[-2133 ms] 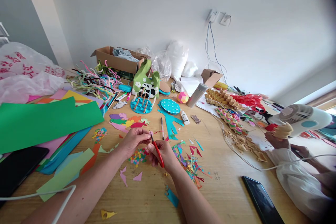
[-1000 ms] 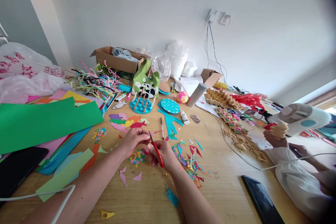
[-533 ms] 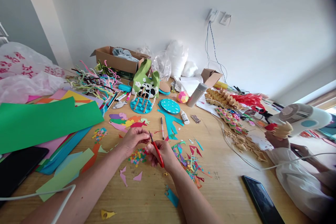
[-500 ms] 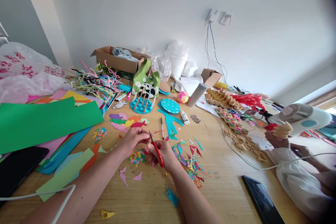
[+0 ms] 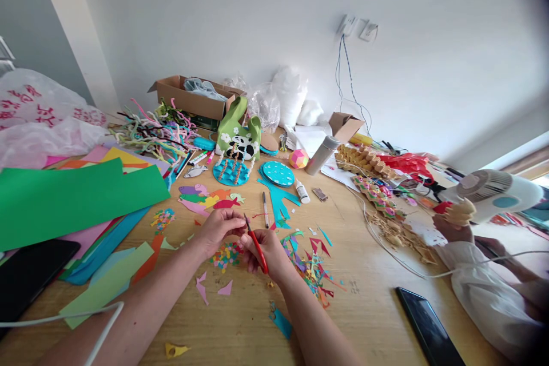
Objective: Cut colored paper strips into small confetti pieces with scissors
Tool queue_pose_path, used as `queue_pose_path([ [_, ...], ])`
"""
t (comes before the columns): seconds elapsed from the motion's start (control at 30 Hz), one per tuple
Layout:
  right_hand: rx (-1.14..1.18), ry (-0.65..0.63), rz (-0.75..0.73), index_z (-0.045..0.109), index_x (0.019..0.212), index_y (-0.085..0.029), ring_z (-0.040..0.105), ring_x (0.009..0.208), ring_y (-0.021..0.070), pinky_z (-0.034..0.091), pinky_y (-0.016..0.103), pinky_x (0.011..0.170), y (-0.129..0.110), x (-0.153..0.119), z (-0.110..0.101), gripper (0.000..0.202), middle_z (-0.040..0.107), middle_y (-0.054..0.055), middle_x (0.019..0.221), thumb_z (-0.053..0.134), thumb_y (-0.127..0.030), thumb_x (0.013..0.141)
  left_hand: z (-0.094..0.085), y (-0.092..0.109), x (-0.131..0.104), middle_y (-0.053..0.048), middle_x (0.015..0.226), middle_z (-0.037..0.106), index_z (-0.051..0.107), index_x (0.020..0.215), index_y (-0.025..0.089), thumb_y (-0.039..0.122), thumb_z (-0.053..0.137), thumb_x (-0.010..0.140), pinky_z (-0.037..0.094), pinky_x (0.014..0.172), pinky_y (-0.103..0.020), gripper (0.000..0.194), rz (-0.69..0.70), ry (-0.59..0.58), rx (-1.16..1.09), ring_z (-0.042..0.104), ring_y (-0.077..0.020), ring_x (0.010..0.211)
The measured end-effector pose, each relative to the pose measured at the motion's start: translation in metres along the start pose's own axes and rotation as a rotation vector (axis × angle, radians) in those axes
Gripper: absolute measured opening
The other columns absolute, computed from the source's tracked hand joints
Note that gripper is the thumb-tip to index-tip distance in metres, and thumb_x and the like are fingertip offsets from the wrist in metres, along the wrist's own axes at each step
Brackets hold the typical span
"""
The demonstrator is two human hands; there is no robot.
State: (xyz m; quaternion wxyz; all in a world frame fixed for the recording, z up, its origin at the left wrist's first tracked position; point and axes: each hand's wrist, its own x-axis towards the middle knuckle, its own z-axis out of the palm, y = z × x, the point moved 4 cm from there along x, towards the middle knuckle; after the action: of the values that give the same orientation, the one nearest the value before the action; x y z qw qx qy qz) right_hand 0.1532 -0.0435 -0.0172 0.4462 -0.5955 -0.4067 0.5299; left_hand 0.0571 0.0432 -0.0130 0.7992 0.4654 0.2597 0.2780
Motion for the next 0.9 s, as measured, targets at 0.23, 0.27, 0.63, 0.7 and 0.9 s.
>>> queue_pose_path([
  [0.23, -0.023, 0.002, 0.015, 0.052, 0.065, -0.015, 0.051, 0.032, 0.0111, 0.037, 0.019, 0.031, -0.0013, -0.0007, 0.0002, 0.048, 0.057, -0.001, 0.044, 0.067, -0.061, 0.064, -0.0011, 0.0014, 0.0005, -0.003, 0.063, 0.064, 0.066, 0.065, 0.012, 0.022, 0.072, 0.058, 0.044, 0.060, -0.024, 0.014, -0.008, 0.017, 0.031, 0.057, -0.0121, 0.059],
  [0.27, -0.027, 0.000, 0.014, 0.051, 0.064, -0.015, 0.051, 0.032, 0.0112, 0.037, 0.019, 0.031, -0.0007, -0.0004, 0.0001, 0.048, 0.057, -0.001, 0.044, 0.067, -0.061, 0.064, -0.0011, 0.0017, 0.0005, -0.002, 0.063, 0.064, 0.066, 0.065, 0.012, 0.022, 0.072, 0.058, 0.044, 0.061, -0.024, 0.014, -0.009, 0.019, 0.031, 0.057, -0.0122, 0.059],
  [0.63, -0.031, -0.003, 0.025, 0.050, 0.063, -0.016, 0.051, 0.032, 0.0113, 0.037, 0.019, 0.031, 0.0038, 0.0017, -0.0010, 0.049, 0.057, -0.001, 0.044, 0.066, -0.062, 0.063, -0.0012, 0.0035, 0.0010, -0.002, 0.060, 0.064, 0.064, 0.064, 0.013, 0.023, 0.072, 0.056, 0.044, 0.061, -0.026, 0.015, 0.004, 0.044, 0.013, 0.057, -0.0126, 0.057],
  [0.7, -0.034, 0.001, 0.025, 0.050, 0.063, -0.016, 0.051, 0.032, 0.0114, 0.037, 0.019, 0.031, 0.0034, 0.0018, -0.0012, 0.049, 0.057, -0.001, 0.044, 0.067, -0.062, 0.063, -0.0012, 0.0039, 0.0009, -0.002, 0.059, 0.063, 0.064, 0.064, 0.013, 0.022, 0.072, 0.056, 0.044, 0.061, -0.026, 0.014, 0.009, 0.052, 0.019, 0.057, -0.0126, 0.058],
  [0.9, -0.030, 0.001, 0.025, 0.050, 0.061, -0.016, 0.051, 0.032, 0.0109, 0.038, 0.019, 0.031, 0.0034, 0.0014, -0.0016, 0.048, 0.056, -0.001, 0.043, 0.066, -0.061, 0.064, -0.0008, 0.0044, 0.0003, -0.005, 0.077, 0.068, 0.063, 0.061, 0.014, 0.020, 0.071, 0.057, 0.045, 0.065, -0.027, 0.012, 0.027, 0.050, 0.005, 0.058, -0.0134, 0.066],
])
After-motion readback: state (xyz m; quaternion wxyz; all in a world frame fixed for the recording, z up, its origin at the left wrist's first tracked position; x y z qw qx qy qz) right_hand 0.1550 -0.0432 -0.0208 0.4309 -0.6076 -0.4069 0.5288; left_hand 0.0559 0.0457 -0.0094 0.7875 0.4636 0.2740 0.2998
